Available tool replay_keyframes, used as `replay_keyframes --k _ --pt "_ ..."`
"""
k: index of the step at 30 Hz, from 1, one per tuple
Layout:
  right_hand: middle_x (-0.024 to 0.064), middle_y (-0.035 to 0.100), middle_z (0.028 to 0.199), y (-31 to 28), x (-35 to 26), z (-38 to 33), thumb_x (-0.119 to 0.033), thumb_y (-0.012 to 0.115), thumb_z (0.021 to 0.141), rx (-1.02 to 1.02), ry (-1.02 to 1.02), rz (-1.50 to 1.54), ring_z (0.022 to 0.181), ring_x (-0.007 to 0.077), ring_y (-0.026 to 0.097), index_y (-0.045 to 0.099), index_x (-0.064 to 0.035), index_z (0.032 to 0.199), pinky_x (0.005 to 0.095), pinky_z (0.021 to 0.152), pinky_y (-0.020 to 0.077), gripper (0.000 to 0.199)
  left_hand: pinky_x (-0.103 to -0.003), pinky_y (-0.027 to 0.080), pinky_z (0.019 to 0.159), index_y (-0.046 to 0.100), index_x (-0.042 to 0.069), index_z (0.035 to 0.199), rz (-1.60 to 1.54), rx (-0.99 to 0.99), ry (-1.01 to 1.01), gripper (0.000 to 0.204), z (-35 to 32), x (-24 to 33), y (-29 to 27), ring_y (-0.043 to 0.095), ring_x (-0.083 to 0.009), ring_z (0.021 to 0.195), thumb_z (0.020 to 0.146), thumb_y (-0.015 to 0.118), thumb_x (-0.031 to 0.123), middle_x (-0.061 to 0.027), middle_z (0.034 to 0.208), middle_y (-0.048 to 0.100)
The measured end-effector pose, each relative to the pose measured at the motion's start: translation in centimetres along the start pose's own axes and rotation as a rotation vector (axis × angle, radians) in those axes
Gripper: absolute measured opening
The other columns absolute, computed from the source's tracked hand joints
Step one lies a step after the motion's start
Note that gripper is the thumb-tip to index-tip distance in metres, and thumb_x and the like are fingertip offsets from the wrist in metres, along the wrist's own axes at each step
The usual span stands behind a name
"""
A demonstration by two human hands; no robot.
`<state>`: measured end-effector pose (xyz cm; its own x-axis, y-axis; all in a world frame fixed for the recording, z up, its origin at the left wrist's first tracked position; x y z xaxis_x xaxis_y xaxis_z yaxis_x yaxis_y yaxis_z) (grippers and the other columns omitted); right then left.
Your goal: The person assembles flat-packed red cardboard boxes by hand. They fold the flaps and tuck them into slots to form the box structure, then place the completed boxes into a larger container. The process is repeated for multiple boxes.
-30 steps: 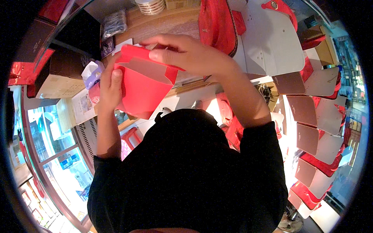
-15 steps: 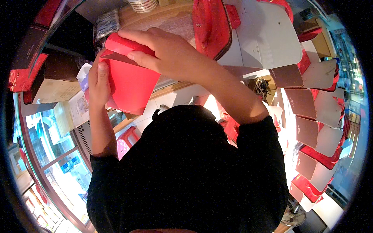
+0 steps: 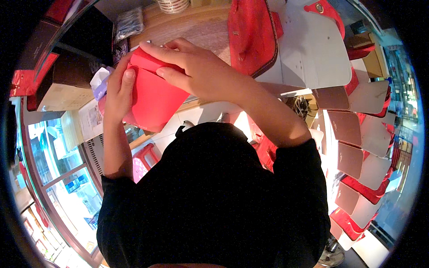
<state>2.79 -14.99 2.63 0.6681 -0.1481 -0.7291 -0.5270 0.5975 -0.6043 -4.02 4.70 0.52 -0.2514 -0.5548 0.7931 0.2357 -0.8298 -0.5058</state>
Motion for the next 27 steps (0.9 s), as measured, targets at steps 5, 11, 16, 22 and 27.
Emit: replay_keyframes --k 5,11,16,22,27 --pt "0.0186 0.050 0.114 0.1 -0.2 0.1 -0.019 0.050 0.089 -0.001 0.046 0.054 0.100 0.0310 0.054 0.040 -0.0200 0.135 0.0348 0.086 0.0439 0.048 -0.036 0.044 0.086 0.052 0.003 0.118 -0.036 0.014 -0.003 0.044 0.0 0.1 0.0 0.060 -0.0296 0.098 0.091 0.047 0.037 -0.0183 0.104 0.062" --pt "0.0196 0.051 0.113 0.3 0.2 -0.1 -0.020 0.053 0.088 0.014 -0.013 0.007 0.101 0.0318 0.054 0.045 -0.0186 0.132 0.0356 0.086 0.0444 0.045 -0.036 0.044 0.085 0.053 0.005 0.118 -0.004 -0.003 -0.007 0.044 0.1 -0.3 0.2 0.060 -0.0314 0.097 0.090 0.047 0.038 -0.0178 0.103 0.062" --pt "0.0208 0.050 0.116 0.1 0.5 0.4 -0.024 0.058 0.085 0.073 -0.033 0.049 0.102 0.0325 0.054 0.052 -0.0156 0.126 0.0359 0.088 0.0442 0.042 -0.037 0.044 0.084 0.052 0.006 0.118 0.000 -0.028 -0.004 0.043 0.2 0.1 0.4 0.059 -0.0329 0.097 0.089 0.049 0.038 -0.0175 0.103 0.062" --pt "0.0235 0.040 0.129 0.8 -0.6 0.2 -0.029 0.067 0.077 0.069 -0.148 -0.032 0.116 0.0357 0.046 0.046 -0.0141 0.130 0.0382 0.094 0.0402 0.058 -0.035 0.044 0.085 0.051 0.006 0.119 -0.042 0.068 -0.008 0.041 0.4 0.4 0.6 0.059 -0.0292 0.098 0.092 0.047 0.036 -0.0169 0.104 0.061" --pt "0.0225 0.034 0.137 0.2 0.9 -0.4 -0.026 0.069 0.075 0.268 -0.079 -0.024 0.125 0.0362 0.038 0.043 -0.0157 0.133 0.0410 0.100 0.0351 0.064 -0.032 0.040 0.090 0.047 0.004 0.124 -0.212 0.170 -0.171 0.042 0.2 -0.1 0.5 0.053 -0.0236 0.106 0.093 0.045 0.033 -0.0151 0.116 0.056"
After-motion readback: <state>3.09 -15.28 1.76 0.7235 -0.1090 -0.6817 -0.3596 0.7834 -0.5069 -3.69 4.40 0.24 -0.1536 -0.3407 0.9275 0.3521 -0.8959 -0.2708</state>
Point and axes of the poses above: each hand's wrist, its own z-axis towards the middle knuckle, its own y-axis out of the palm, x = y × z, the point moved 1 cm from there along z, towards the middle knuckle
